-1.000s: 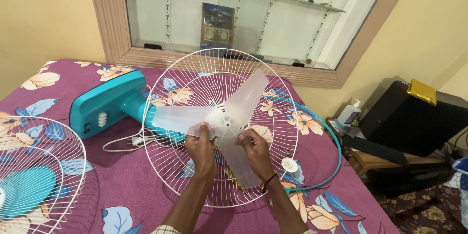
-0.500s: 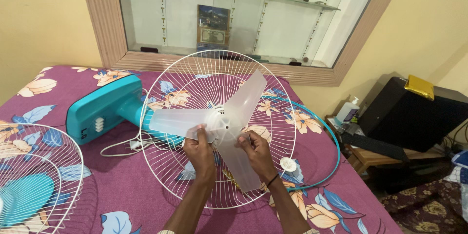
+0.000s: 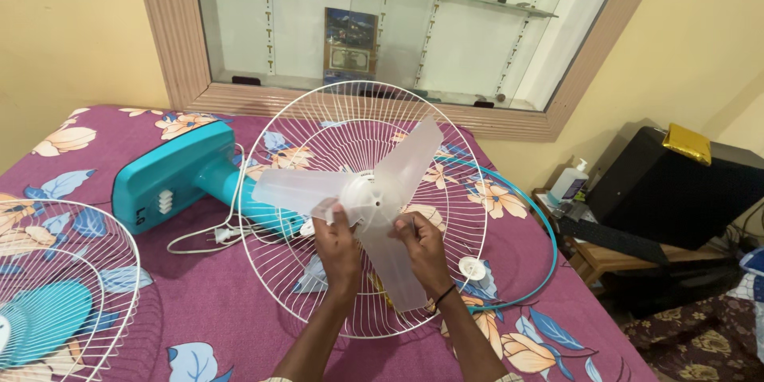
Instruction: The person disassembles a table fan by removing the front grille, unscrewing the blade hub, and detaching the fan blades. They then use a screwdriver to remove screws from the fan motor housing.
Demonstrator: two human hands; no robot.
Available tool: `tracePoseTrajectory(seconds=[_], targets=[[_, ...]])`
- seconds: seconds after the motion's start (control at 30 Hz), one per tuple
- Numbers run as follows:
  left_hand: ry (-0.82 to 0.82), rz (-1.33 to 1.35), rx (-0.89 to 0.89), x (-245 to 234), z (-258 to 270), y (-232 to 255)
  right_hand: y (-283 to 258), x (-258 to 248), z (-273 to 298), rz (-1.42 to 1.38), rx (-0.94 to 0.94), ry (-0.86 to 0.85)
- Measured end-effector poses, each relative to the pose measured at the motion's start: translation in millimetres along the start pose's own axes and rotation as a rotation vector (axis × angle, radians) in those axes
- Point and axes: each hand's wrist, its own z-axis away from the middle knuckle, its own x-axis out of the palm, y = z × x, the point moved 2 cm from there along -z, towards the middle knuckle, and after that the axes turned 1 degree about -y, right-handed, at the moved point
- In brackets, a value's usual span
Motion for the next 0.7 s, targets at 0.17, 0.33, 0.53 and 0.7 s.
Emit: tracePoseTrajectory(seconds=[0.17, 0.33, 0.53, 0.7], targets=[[-0.115, -0.155, 0.004, -0.4, 7.8, 15.9, 6.2, -3.2, -0.3, 0.048, -0.007, 0.007], [-0.128, -0.124, 0.100, -2.6, 11.9, 25.1, 0.5, 1.4, -1.1, 0.037, 0.014, -0.066], [-0.139, -0.169, 0.007, -6.9, 9.1, 10.5, -9.3, 10.7, 4.2, -0.045, 0.074, -0.085], [-0.201, 0.078, 0.083, -4.8, 8.9, 0.9, -13.5, 12.1, 5.5, -0.092, 0.027, -0.095]])
